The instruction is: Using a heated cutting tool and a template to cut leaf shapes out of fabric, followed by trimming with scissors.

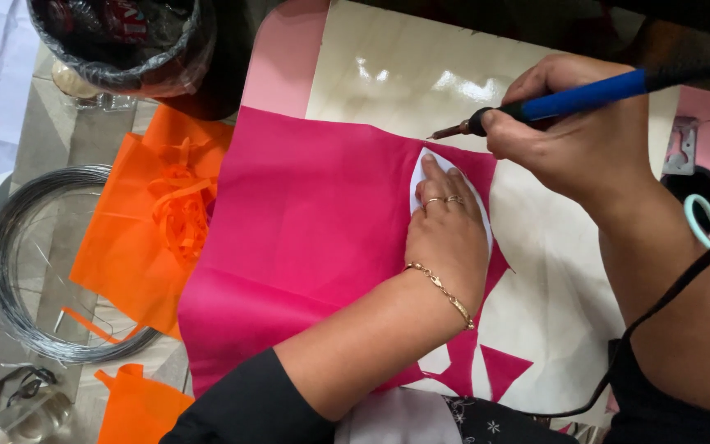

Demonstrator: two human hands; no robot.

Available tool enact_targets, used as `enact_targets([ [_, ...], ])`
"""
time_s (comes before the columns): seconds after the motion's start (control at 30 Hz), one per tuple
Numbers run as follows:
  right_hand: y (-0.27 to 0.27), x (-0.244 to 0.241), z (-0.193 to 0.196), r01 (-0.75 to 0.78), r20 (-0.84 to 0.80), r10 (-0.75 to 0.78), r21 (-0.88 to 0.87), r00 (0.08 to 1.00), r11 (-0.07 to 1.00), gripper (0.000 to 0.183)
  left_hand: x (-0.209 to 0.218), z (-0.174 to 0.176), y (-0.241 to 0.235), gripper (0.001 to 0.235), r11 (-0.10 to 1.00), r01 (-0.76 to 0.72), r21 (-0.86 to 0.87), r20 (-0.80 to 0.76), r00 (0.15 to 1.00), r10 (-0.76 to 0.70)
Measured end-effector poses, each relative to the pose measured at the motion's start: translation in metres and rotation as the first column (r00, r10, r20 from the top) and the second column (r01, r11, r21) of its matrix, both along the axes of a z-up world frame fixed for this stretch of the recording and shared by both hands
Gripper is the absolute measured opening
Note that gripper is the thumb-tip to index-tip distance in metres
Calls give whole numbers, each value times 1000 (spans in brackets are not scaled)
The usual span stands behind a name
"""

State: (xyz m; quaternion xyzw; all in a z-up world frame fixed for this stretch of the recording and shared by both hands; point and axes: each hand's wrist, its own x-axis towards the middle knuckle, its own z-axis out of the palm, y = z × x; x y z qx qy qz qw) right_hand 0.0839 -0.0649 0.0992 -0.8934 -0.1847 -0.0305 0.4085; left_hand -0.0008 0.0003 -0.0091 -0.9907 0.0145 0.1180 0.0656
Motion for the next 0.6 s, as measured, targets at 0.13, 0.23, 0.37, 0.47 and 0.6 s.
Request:
enact_targets([
  [0.13,-1,-1,-1,-44,15,44,8,999,999,12,0,-2,-1,57,1000,-15,-2,25,1000,15],
  [0.23,0,-1,-2,-5,-57,6,20,998,1000,13,1,-2,-1,57,1000,-7,2,1,1000,7],
  [0.37,-1,2,-7,-45,31,46,-28,998,999,12,1,-5,-1,59,1000,0,-4,-27,1000,0],
  [0.47,-1,2,-5,-35,43,36,-24,998,999,13,0,-4,0,59,1000,-2,-9,-20,1000,2],
  [0.6,-9,-2,-8,-16,139,19,-17,990,1000,16,1,-6,1,57,999,4,-33,18,1000,-4],
])
